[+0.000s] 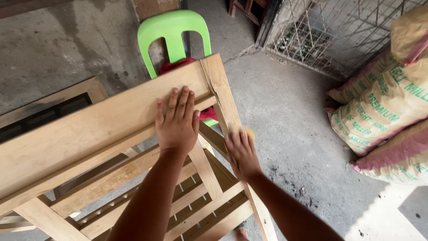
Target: The person sands the edges and legs of a wooden frame using a sanding block. They move along the frame, sanding different sections including the top rail and vertical legs.
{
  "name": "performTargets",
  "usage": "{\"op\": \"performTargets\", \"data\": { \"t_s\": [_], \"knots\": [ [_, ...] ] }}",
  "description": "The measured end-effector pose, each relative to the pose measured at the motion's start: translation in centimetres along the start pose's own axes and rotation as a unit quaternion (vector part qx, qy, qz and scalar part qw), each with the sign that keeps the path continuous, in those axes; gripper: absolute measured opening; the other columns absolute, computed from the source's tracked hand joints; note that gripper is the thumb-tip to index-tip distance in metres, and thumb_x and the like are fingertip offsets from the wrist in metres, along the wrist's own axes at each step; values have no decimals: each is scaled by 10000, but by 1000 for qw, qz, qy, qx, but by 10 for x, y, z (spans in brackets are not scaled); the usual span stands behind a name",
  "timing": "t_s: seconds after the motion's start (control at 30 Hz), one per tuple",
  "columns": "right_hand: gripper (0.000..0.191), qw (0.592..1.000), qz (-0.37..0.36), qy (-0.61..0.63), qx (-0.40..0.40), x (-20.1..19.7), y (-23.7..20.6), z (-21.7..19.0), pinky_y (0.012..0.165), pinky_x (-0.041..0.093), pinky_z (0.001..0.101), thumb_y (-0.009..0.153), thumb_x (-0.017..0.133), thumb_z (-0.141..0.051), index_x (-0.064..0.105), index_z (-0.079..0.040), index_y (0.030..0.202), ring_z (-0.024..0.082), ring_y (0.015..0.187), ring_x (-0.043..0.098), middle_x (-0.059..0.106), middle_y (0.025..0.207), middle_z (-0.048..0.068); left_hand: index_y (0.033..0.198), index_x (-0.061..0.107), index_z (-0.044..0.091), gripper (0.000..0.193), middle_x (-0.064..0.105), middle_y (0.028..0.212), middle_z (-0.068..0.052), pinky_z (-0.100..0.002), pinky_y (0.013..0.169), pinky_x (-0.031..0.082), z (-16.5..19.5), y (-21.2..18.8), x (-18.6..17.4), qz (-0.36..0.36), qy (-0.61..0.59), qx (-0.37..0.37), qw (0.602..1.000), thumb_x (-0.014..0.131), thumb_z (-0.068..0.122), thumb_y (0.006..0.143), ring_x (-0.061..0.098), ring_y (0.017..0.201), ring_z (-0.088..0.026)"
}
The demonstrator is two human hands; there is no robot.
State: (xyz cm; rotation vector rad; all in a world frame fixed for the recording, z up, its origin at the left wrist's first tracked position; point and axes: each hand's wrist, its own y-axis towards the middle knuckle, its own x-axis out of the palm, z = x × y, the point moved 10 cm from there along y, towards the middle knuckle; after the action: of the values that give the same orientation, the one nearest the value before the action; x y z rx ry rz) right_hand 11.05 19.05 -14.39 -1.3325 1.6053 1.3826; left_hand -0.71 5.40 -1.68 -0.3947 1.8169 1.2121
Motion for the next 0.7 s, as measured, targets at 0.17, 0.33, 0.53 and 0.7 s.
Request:
{"op": "performTargets", "data": {
  "t_s": [0.17,0.33,0.53,0.7],
  "knots": [
    [576,982,101,158,26,-36,90,19,1304,72,509,1106,392,-234,246,-131,1654,385,1621,72,151,1740,154,1554,526,198,510,393,1678,55,-494,1274,178,1,-1,-4,4,-6,-1,1000,424,417,1105,285,1567,-160],
    [614,993,78,89,12,-18,61,16,1287,65,543,1066,403,-220,230,-117,1647,420,1603,59,151,1733,159,1561,525,191,499,397,1679,50,-489,1285,184,-2,2,-6,3,-15,-3,1000,438,403,1118,286,1574,-168],
    [666,998,-37,23,-41,41,-69,26,1249,73,582,1023,483,-338,261,-86,1599,492,1546,80,179,1685,204,1635,342,194,598,198,1719,-1,-527,1248,162,15,-28,9,-21,70,45,996,401,407,1079,147,1576,-209],
    [740,996,-56,11,-71,31,-34,27,1240,65,603,995,540,-421,250,-80,1584,490,1537,94,171,1676,208,1636,182,97,712,78,1708,-89,-515,1284,98,36,-100,47,-138,-104,6,985,320,487,1057,83,1580,-251]
  ]
}}
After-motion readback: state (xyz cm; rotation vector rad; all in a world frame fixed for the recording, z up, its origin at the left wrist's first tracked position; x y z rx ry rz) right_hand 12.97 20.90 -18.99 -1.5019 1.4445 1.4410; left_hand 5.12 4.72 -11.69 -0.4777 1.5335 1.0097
